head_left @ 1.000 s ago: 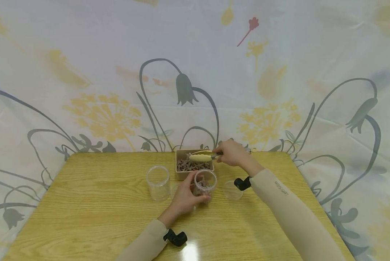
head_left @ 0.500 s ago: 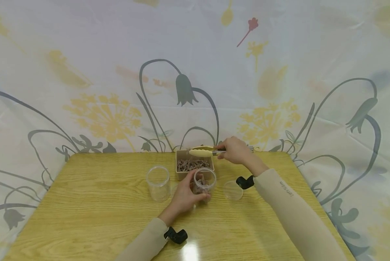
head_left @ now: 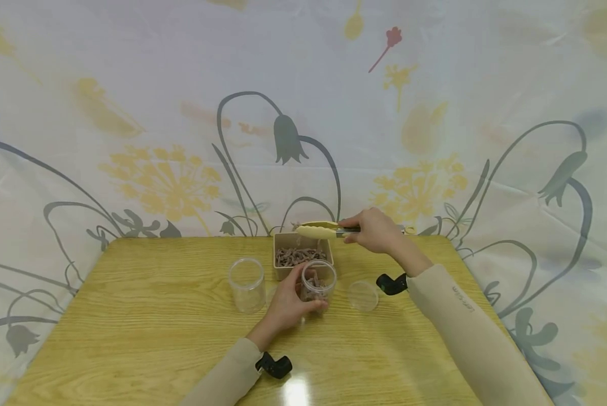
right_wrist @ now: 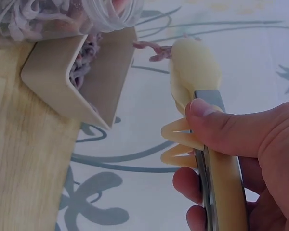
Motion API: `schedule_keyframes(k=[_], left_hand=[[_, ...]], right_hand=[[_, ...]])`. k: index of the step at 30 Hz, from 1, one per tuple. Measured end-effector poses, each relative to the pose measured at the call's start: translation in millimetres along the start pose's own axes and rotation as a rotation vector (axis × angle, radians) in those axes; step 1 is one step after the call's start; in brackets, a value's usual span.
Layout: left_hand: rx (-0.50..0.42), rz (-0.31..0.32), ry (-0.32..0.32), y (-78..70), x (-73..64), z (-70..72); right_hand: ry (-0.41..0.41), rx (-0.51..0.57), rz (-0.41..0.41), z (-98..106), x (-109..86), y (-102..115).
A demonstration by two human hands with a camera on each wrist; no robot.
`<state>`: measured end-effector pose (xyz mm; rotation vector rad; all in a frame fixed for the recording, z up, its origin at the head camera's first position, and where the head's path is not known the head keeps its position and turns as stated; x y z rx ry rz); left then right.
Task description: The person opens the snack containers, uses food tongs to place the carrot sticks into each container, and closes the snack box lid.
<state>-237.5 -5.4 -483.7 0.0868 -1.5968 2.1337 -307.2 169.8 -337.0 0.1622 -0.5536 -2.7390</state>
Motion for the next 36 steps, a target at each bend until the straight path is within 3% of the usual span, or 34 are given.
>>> schedule_keyframes(k=[17,26,36], left_hand=[[-0.001,0.021,-0.014,2.1,0.0,2.4],[0.006,0.022,-0.003,1.3,0.2,1.1],[-0.009,0.012,0.002,0.0,0.9,-0.4]], right_hand=[[-0.037,0.114,0.058,25,-46.6,2],[0.011,0.169,0.051,22,-75.7,-4],[0.016,0.101,0.112,9,-85.5,-6]])
Point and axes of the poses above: each hand's wrist, its own x-axis towards the middle knuckle, its own z-axis out of the back of the hand, y = z × x, the point moved 7 cm from there along x, towards the middle knuckle, and after that the axes turned 7 degrees about -z, right-handed, at the moved point
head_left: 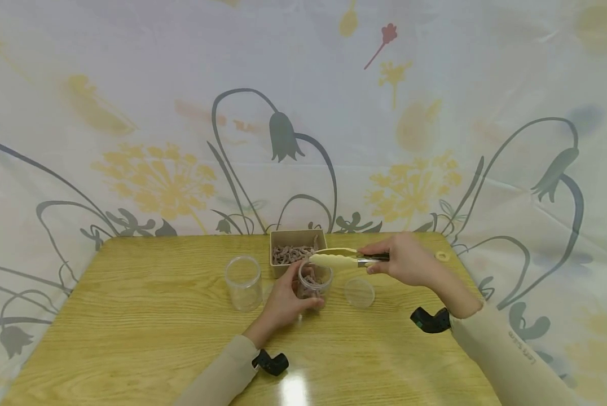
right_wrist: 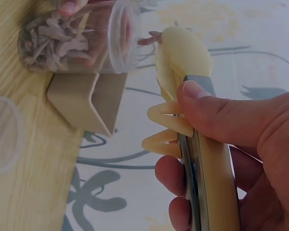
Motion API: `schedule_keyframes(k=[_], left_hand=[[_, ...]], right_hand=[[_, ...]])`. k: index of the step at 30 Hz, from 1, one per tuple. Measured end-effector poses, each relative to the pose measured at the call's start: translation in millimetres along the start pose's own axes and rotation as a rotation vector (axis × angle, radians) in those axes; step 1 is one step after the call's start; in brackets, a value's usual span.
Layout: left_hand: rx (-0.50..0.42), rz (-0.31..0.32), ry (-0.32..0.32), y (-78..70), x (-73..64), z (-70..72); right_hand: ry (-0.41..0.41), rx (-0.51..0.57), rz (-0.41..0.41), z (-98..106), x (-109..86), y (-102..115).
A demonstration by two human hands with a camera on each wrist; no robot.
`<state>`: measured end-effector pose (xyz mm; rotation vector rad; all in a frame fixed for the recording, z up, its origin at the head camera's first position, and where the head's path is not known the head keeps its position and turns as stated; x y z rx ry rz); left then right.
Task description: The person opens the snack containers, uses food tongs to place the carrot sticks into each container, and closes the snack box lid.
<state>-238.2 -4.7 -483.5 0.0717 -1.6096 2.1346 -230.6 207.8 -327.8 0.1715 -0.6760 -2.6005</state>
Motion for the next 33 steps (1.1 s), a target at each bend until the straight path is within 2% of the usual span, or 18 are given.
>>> schedule_keyframes(k=[6,23,28,33], left_hand=[[0.035,0.011,-0.001,2.3,-0.3,-1.4],[-0.013,-0.001,-0.005,2.4,-0.2,-1.1],[-0.025,0.000,-0.005,2.8,-0.8,-0.9],[-0.017,-0.008,-0.010,3.0,-1.4,-0.5]], right_hand=[[0.026,-0.009,-0.002,-6,0.5,-2],[0.068,-0.052,-0.015,-11,-3.1,-6],[0.063,-0.014,-0.043,-12,-0.2,-11],[0.020,0.043,-0.078,-13,8.9,-21]])
Point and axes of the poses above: each hand's wrist, its own x-axis towards the middle knuckle, its own z-axis out of the back of the hand, y = z × x, the point moved 7 cm from there along x, towards the middle knuckle, and after that the axes turned 7 degrees about -z, right-handed, at the moved point
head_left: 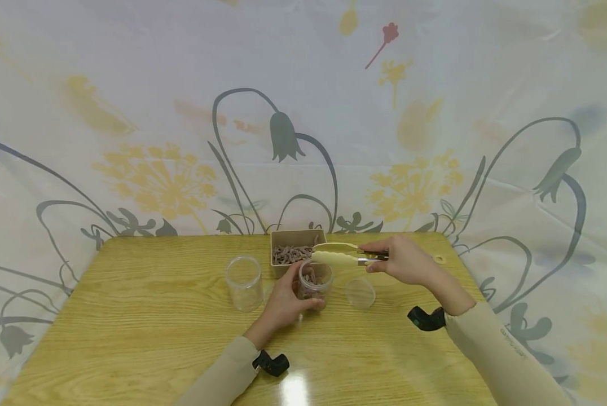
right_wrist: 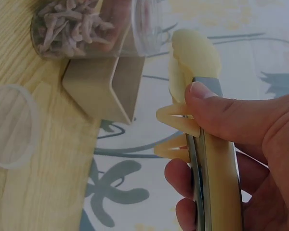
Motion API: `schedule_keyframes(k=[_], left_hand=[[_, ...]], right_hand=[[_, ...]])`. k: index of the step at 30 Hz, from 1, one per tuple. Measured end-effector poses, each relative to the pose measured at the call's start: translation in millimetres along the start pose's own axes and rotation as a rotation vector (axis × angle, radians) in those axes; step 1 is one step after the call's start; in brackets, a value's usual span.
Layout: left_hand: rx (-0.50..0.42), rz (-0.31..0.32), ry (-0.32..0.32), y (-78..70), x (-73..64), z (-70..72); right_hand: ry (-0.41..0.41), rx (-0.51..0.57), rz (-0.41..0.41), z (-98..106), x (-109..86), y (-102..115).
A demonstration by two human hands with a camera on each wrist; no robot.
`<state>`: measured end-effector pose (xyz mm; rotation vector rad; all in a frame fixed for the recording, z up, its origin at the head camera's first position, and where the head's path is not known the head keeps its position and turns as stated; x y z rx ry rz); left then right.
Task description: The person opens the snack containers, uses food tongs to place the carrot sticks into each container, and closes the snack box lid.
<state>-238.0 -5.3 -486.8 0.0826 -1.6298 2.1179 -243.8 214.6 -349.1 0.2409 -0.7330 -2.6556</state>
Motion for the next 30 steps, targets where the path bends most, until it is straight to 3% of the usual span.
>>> schedule_keyframes(k=[6,13,22,30], left_hand=[[0.021,0.003,0.007,0.7,0.4,-0.8],[0.017,0.008,0.008,-0.3,0.7,-0.8],[-0.007,0.018,0.016,-1.5,-0.1,0.2],[0.004,-0.005,0.015,-2.6,-1.4,0.9]], right_hand=[[-0.036,0.004,-0.035,-8,15.5,-16],[-0.013,-0.030,-0.033,-20,35.7,-21],[0.073,-0.198,-0.079,-31,62.1,-14],[0.132,-0.260,-0.087,-37,76.5,2]])
Point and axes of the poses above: each hand's wrist, its own x-axis towards the middle knuckle, its own z-axis out of the back of the hand, y = z × x, the point moved 7 cm from there along x, towards the middle knuckle, and after that the axes turned 7 degrees about -z, right-handed, at the moved point
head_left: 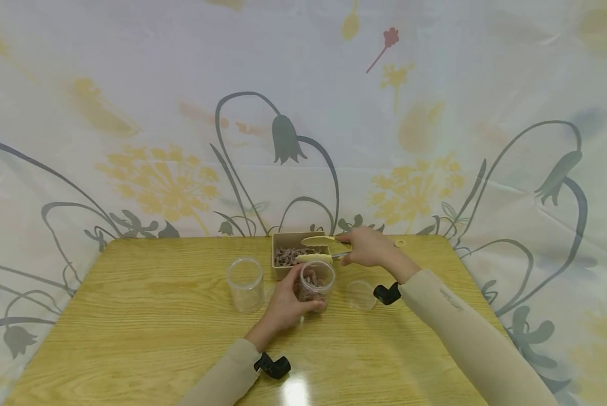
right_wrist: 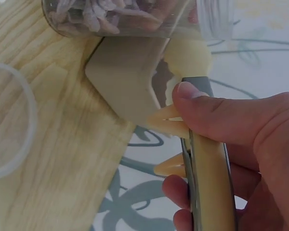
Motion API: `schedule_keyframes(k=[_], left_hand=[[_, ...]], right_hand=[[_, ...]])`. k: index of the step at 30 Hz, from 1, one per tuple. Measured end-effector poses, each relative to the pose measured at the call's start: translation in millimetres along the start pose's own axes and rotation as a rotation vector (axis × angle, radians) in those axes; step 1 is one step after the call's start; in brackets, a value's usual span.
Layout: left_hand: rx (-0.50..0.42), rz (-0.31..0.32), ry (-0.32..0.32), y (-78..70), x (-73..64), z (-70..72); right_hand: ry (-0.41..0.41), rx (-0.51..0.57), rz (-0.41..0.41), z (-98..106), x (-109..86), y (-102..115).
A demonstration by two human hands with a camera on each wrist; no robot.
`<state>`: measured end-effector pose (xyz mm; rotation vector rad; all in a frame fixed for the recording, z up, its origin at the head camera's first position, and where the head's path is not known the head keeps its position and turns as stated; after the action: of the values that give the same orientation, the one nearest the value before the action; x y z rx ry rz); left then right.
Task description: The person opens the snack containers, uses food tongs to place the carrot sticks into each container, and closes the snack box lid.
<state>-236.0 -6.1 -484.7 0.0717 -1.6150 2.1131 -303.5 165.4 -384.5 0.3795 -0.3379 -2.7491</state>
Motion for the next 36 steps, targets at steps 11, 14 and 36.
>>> schedule_keyframes(k=[11,14,36], left_hand=[[0.016,0.007,-0.001,0.4,0.6,0.5],[0.024,0.007,0.002,1.6,0.1,0.4],[0.006,-0.009,-0.003,1.3,-0.4,0.3]], right_hand=[[0.081,-0.154,-0.040,5,19.6,11],[0.095,-0.193,-0.035,7,21.9,15],[0.180,-0.213,-0.046,-4,45.1,33]])
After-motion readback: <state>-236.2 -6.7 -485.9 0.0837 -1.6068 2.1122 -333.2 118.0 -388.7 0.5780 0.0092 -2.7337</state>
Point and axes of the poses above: each hand's wrist, its own x-axis towards the middle knuckle, its own z-axis out of the back of the hand, y = z × x, the point moved 7 cm from there along x, towards the middle knuckle, and after that the axes turned 7 degrees about -z, right-handed, at the moved point
